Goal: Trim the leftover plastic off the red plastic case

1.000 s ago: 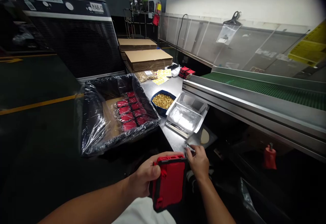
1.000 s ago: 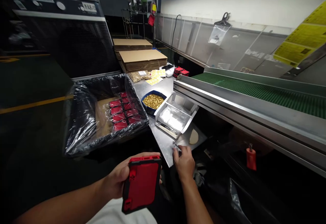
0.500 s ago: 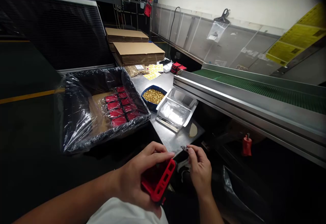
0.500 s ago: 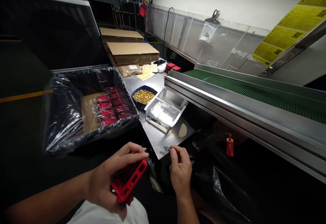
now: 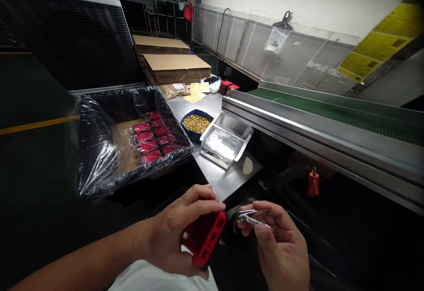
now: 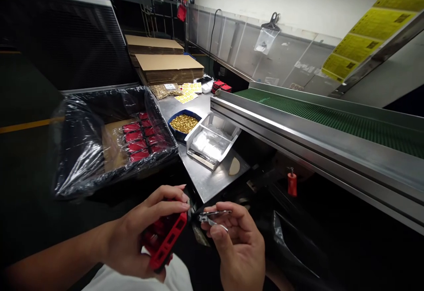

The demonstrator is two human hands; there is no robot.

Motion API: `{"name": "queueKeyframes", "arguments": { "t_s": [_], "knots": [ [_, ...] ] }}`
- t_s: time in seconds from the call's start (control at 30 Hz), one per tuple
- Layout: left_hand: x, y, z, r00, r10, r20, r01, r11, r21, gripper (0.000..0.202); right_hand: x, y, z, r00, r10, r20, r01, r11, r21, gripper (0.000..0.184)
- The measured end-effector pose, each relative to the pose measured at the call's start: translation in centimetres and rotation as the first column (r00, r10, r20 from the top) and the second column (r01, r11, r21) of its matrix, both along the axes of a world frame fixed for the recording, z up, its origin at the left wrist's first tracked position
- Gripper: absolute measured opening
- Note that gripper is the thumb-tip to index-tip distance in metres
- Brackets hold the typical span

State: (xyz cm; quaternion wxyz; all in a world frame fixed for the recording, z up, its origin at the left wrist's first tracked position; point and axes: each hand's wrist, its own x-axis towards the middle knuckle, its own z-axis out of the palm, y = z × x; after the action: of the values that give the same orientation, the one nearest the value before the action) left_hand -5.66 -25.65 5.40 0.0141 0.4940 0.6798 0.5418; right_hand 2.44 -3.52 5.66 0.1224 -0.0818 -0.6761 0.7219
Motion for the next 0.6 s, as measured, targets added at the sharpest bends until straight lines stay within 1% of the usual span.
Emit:
{"name": "queueKeyframes", "arguments": {
  "t_s": [0.07, 0.1, 0.13, 0.17, 0.2, 0.23, 0.27, 0.3, 0.33, 0.37, 0.4, 0.43, 0.47, 0.5, 0.53, 0.6],
  "knots": [
    [0.1, -0.1, -0.1, 0.996, 0.0, 0.086, -0.004, 0.999, 0.045, 0.096, 0.0, -0.2, 0.1, 1.0, -0.017, -0.01, 0.017, 1.0, -0.008, 0.027],
    [0.2, -0.2, -0.4, 0.988, -0.012, 0.154, 0.003, 0.998, 0.063, 0.097, -0.2, -0.3, -0.1, 0.999, -0.037, -0.01, 0.037, 0.999, -0.007, 0.027],
    [0.4, -0.4, -0.8, 0.968, -0.033, 0.247, 0.021, 0.998, 0.054, 0.095, -0.4, -0.3, -0.5, 0.998, -0.064, 0.004, 0.064, 0.998, 0.006, 0.029],
    [0.5, -0.7, -1.5, 0.927, -0.057, 0.37, 0.052, 0.998, 0.024, 0.093, -0.7, -0.3, -1.1, 0.995, -0.099, 0.03, 0.098, 0.995, 0.033, 0.031],
    [0.8, -1.0, -2.6, 0.855, -0.077, 0.514, 0.095, 0.995, -0.01, 0.09, -1.2, -0.2, -2.0, 0.989, -0.131, 0.068, 0.126, 0.989, 0.07, 0.033],
    [1.1, -1.4, -3.8, 0.749, -0.069, 0.659, 0.146, 0.987, -0.063, 0.088, -1.7, -0.1, -3.1, 0.98, -0.161, 0.117, 0.148, 0.983, 0.111, 0.035],
    [1.4, -1.7, -5.3, 0.612, -0.059, 0.789, 0.179, 0.982, -0.066, 0.09, -2.3, -0.1, -4.4, 0.968, -0.184, 0.169, 0.159, 0.976, 0.147, 0.038],
    [1.8, -2.0, -6.8, 0.489, -0.037, 0.871, 0.176, 0.983, -0.057, 0.095, -3.0, 0.0, -5.9, 0.958, -0.192, 0.213, 0.156, 0.972, 0.173, 0.041],
    [2.2, -2.2, -8.4, 0.439, 0.019, 0.899, 0.161, 0.982, -0.099, 0.099, -3.7, 0.1, -7.4, 0.952, -0.191, 0.241, 0.147, 0.971, 0.189, 0.044],
    [2.7, -2.4, -9.8, 0.422, 0.103, 0.901, 0.143, 0.974, -0.179, 0.094, -4.3, 0.1, -9.0, 0.949, -0.185, 0.254, 0.135, 0.97, 0.202, 0.046],
    [3.2, -2.5, -10.9, 0.441, 0.214, 0.872, 0.109, 0.951, -0.289, 0.091, -4.9, 0.2, -10.5, 0.95, -0.181, 0.256, 0.126, 0.968, 0.218, 0.048],
    [3.6, -2.5, -11.8, 0.467, 0.311, 0.828, 0.074, 0.919, -0.387, 0.088, -5.4, 0.3, -11.9, 0.952, -0.18, 0.25, 0.119, 0.963, 0.24, 0.049],
    [3.9, -2.6, -12.3, 0.492, 0.387, 0.78, 0.036, 0.886, -0.462, 0.084, -5.8, 0.4, -13.2, 0.952, -0.183, 0.244, 0.114, 0.956, 0.272, 0.049],
    [4.2, -2.6, -12.6, 0.514, 0.428, 0.744, 0.009, 0.864, -0.503, 0.08, -6.0, 0.6, -14.2, 0.95, -0.193, 0.244, 0.112, 0.943, 0.312, 0.049],
    [4.3, -2.8, -12.5, 0.526, 0.428, 0.735, 0.008, 0.862, -0.507, 0.076, -6.1, 0.8, -15.1, 0.946, -0.212, 0.246, 0.114, 0.926, 0.36, 0.048],
    [4.0, -3.2, -11.9, 0.531, 0.353, 0.771, 0.056, 0.892, -0.448, 0.066, -5.9, 1.3, -16.3, 0.936, -0.257, 0.242, 0.119, 0.875, 0.469, 0.046]
  ]
}}
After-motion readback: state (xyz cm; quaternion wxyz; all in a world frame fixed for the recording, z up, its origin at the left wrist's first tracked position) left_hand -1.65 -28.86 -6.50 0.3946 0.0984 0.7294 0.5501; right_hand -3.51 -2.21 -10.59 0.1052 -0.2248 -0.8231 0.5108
